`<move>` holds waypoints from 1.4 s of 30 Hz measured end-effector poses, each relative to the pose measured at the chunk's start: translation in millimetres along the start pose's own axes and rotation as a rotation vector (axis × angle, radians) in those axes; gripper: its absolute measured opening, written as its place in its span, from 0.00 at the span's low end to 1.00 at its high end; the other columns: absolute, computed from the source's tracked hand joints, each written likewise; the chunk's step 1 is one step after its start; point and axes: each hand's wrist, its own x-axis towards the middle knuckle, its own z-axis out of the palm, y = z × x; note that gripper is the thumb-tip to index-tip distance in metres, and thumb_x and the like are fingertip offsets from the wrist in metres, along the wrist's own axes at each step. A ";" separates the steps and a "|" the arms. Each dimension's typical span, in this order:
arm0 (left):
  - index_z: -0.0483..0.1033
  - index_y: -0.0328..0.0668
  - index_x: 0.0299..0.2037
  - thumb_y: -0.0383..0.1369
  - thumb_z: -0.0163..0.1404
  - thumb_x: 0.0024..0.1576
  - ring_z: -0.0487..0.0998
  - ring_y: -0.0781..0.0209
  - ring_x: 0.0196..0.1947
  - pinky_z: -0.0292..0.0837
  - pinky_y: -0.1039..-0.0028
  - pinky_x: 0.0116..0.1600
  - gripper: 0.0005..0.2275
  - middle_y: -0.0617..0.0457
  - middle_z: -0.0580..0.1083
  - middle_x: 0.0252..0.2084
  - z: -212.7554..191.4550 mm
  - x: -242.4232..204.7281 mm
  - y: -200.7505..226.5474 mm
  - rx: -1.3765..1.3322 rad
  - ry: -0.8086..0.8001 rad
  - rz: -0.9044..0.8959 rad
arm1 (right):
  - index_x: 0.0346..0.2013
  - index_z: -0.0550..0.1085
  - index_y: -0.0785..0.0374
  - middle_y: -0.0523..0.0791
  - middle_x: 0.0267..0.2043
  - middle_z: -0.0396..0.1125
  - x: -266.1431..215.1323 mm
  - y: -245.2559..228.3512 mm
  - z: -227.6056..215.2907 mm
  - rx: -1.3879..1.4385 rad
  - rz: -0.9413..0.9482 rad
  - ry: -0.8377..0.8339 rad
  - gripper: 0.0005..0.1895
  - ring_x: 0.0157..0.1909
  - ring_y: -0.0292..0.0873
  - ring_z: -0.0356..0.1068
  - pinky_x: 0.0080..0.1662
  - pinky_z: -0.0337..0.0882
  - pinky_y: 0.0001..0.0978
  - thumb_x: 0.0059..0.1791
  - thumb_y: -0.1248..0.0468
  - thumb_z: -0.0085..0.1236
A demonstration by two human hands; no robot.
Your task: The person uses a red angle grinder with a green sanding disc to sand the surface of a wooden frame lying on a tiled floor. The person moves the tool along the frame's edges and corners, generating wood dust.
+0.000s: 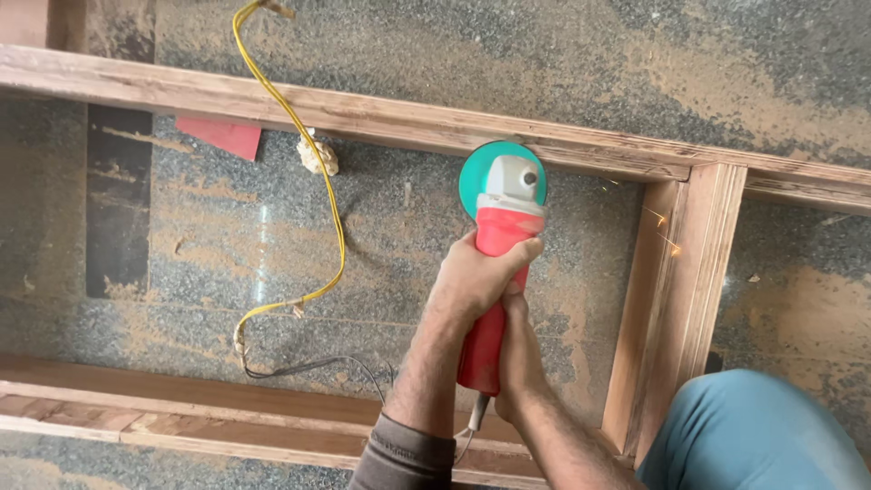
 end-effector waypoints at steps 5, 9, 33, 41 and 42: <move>0.80 0.41 0.49 0.50 0.59 0.46 0.84 0.58 0.39 0.82 0.64 0.46 0.26 0.48 0.82 0.40 -13.1 -1.8 -4.6 -0.130 0.124 -0.133 | 0.65 0.63 0.65 0.56 0.46 0.68 9.7 -5.3 0.3 -0.080 -0.137 -0.249 0.46 0.41 0.50 0.71 0.37 0.77 0.45 0.51 0.30 0.26; 0.80 0.39 0.49 0.49 0.59 0.46 0.85 0.55 0.36 0.83 0.62 0.45 0.25 0.45 0.83 0.38 -17.0 0.0 -6.2 -0.152 0.149 -0.153 | 0.60 0.65 0.67 0.53 0.44 0.70 12.5 -2.1 -1.2 -0.071 -0.064 -0.259 0.45 0.41 0.47 0.75 0.37 0.80 0.40 0.51 0.32 0.25; 0.80 0.41 0.49 0.48 0.62 0.45 0.84 0.62 0.39 0.78 0.69 0.49 0.25 0.50 0.82 0.40 32.3 -1.8 -5.5 -0.081 0.164 -0.099 | 0.60 0.66 0.67 0.53 0.42 0.71 23.7 5.1 -54.0 -0.101 -0.055 -0.185 0.46 0.37 0.45 0.75 0.36 0.79 0.39 0.51 0.30 0.27; 0.80 0.40 0.50 0.52 0.60 0.45 0.85 0.58 0.44 0.80 0.66 0.52 0.28 0.47 0.83 0.43 68.5 -1.1 2.5 -0.039 -0.005 -0.016 | 0.72 0.52 0.55 0.50 0.62 0.63 12.5 5.9 -77.4 -0.002 0.045 0.087 0.48 0.63 0.46 0.67 0.56 0.75 0.49 0.47 0.29 0.23; 0.79 0.40 0.50 0.52 0.60 0.44 0.85 0.57 0.45 0.79 0.66 0.52 0.29 0.46 0.82 0.44 75.0 -0.4 5.5 0.002 -0.016 -0.017 | 0.72 0.53 0.56 0.50 0.63 0.63 11.8 4.7 -80.7 0.035 0.029 0.124 0.48 0.64 0.47 0.67 0.57 0.74 0.50 0.48 0.29 0.24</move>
